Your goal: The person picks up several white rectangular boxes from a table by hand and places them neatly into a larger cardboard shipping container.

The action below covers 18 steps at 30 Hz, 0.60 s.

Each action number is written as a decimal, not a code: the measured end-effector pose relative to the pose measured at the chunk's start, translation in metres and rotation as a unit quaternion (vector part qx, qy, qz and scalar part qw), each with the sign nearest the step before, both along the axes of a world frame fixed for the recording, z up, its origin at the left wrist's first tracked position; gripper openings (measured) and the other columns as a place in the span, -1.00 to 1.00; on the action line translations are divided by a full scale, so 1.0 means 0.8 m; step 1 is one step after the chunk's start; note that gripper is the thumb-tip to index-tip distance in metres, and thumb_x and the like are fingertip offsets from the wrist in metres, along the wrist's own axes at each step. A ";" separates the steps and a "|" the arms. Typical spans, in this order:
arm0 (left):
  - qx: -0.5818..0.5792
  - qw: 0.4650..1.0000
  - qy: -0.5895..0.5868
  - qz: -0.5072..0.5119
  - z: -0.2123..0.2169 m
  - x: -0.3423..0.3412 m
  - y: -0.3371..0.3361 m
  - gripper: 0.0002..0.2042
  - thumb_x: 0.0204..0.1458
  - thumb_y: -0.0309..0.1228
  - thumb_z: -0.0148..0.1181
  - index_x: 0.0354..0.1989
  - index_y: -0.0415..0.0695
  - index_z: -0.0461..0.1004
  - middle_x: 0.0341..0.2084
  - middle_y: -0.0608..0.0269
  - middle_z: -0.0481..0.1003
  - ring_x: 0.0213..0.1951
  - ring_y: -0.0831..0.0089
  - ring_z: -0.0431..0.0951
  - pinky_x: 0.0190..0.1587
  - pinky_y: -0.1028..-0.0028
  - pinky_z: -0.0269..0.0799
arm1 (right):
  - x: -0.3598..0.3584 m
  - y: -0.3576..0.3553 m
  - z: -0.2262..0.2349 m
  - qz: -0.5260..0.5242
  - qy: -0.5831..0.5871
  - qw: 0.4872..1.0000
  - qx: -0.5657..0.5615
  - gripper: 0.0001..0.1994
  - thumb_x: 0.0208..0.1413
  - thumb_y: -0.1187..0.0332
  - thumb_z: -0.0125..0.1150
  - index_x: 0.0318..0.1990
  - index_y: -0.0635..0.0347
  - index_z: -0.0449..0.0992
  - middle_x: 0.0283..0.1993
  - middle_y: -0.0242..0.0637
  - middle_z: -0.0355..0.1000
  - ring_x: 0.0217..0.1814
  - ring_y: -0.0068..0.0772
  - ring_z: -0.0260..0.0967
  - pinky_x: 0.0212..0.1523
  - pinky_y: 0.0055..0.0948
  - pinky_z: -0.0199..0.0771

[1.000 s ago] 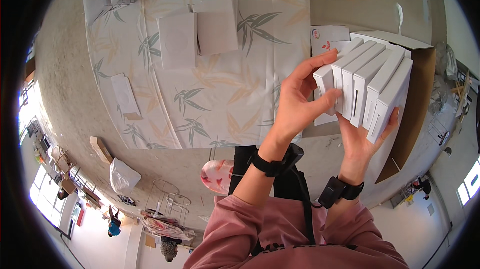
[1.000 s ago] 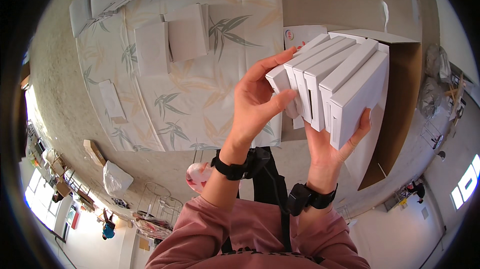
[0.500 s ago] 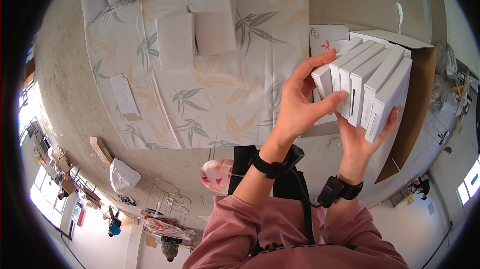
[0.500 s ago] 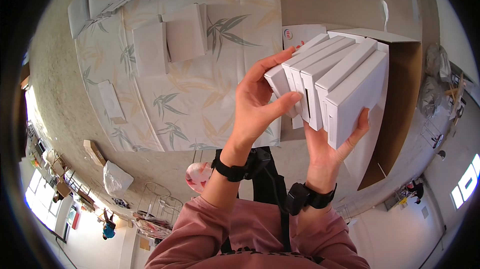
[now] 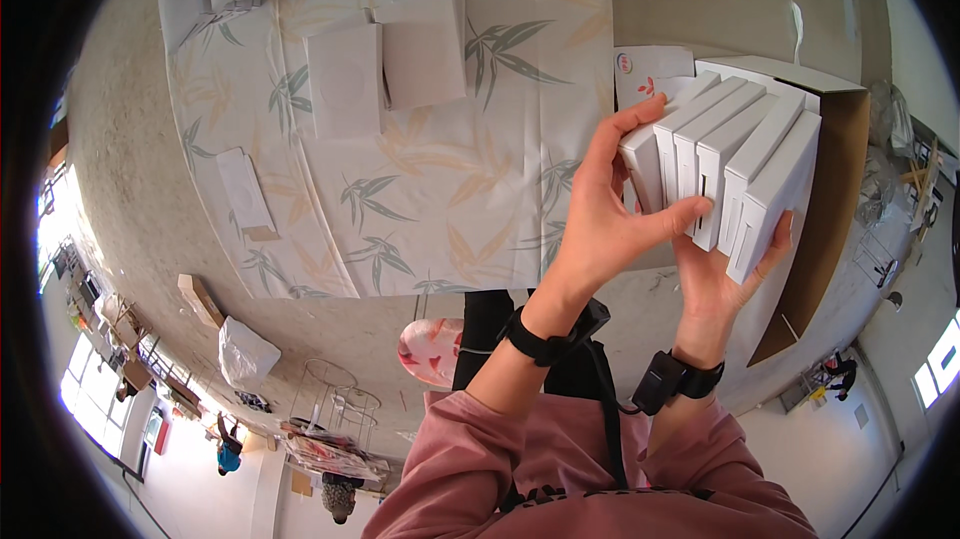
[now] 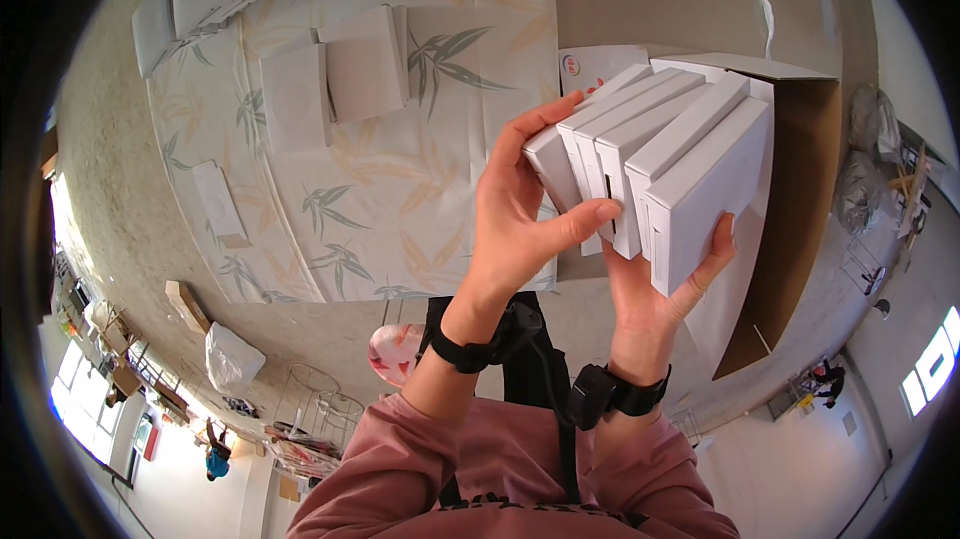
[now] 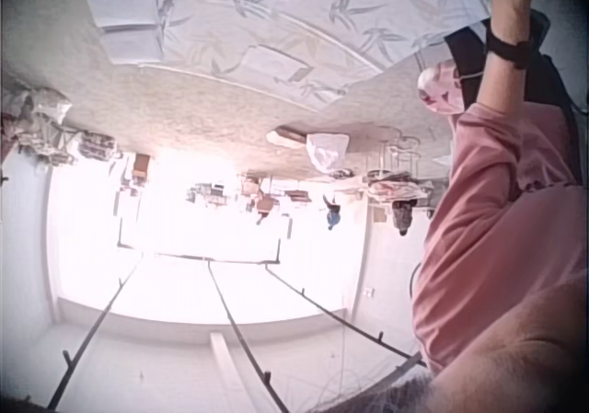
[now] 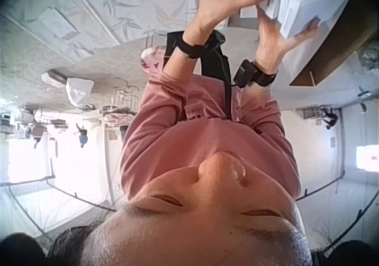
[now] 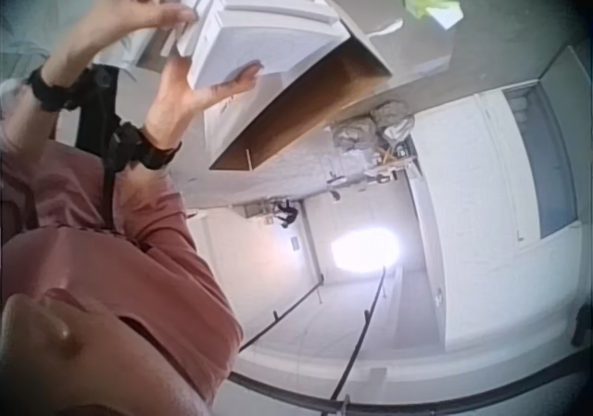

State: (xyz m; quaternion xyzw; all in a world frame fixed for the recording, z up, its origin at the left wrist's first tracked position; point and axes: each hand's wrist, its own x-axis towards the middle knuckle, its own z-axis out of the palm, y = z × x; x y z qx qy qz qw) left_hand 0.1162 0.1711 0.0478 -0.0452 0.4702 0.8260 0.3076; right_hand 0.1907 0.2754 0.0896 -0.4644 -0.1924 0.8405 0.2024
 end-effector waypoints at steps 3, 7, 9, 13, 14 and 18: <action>-0.012 0.999 0.030 0.006 0.005 0.002 0.001 -0.13 -0.34 -0.34 0.51 0.17 -0.29 0.10 0.15 -0.03 0.23 0.19 0.25 0.24 0.22 0.28 0.12 | 0.003 0.001 -0.002 -0.003 -0.006 1.000 0.003 -0.30 -0.02 -0.11 0.15 0.25 0.00 0.18 0.26 -0.31 0.16 0.29 -0.22 0.08 0.28 -0.01 0.02; -0.082 0.995 0.058 0.013 0.017 0.008 0.000 -0.08 -0.37 -0.30 0.52 0.18 -0.26 0.05 0.16 -0.03 0.19 0.19 0.24 0.22 0.22 0.27 0.13 | -0.002 -0.008 0.001 0.015 -0.086 0.994 0.062 -0.30 0.00 -0.22 0.01 0.25 -0.06 0.19 0.26 -0.33 0.17 0.26 -0.19 0.11 0.22 0.08 0.07; -0.086 0.995 0.047 0.019 0.026 0.006 0.001 -0.07 -0.37 -0.30 0.52 0.18 -0.26 0.03 0.17 -0.02 0.16 0.19 0.22 0.23 0.21 0.26 0.14 | 0.003 -0.009 -0.002 0.032 -0.106 0.991 0.082 -0.29 0.00 -0.26 -0.04 0.25 -0.10 0.18 0.27 -0.34 0.16 0.27 -0.16 0.10 0.19 0.13 0.10; -0.085 0.995 0.039 0.026 0.028 0.005 0.000 -0.06 -0.38 -0.30 0.53 0.18 -0.24 0.02 0.17 -0.01 0.15 0.18 0.22 0.24 0.20 0.26 0.15 | 0.006 -0.010 -0.012 0.030 -0.120 0.988 0.091 -0.28 -0.02 -0.33 -0.12 0.26 -0.22 0.17 0.28 -0.37 0.15 0.29 -0.11 0.08 0.10 0.24 0.18; -0.091 0.994 0.061 0.018 0.024 0.005 -0.001 -0.05 -0.39 -0.30 0.53 0.19 -0.24 0.01 0.17 -0.01 0.14 0.18 0.22 0.23 0.20 0.26 0.16 | 0.008 -0.009 -0.015 0.029 -0.121 0.988 0.092 -0.28 -0.02 -0.33 -0.12 0.26 -0.22 0.17 0.28 -0.37 0.15 0.29 -0.11 0.08 0.10 0.24 0.18; -0.085 0.993 0.081 -0.014 0.023 -0.003 -0.014 0.04 -0.44 -0.27 0.57 0.23 -0.24 -0.04 0.20 0.01 0.11 0.23 0.23 0.17 0.22 0.25 0.13 | 0.000 -0.015 -0.013 0.015 -0.134 0.987 0.082 -0.27 -0.03 -0.35 -0.13 0.26 -0.23 0.16 0.29 -0.41 0.11 0.31 -0.12 0.06 0.09 0.20 0.23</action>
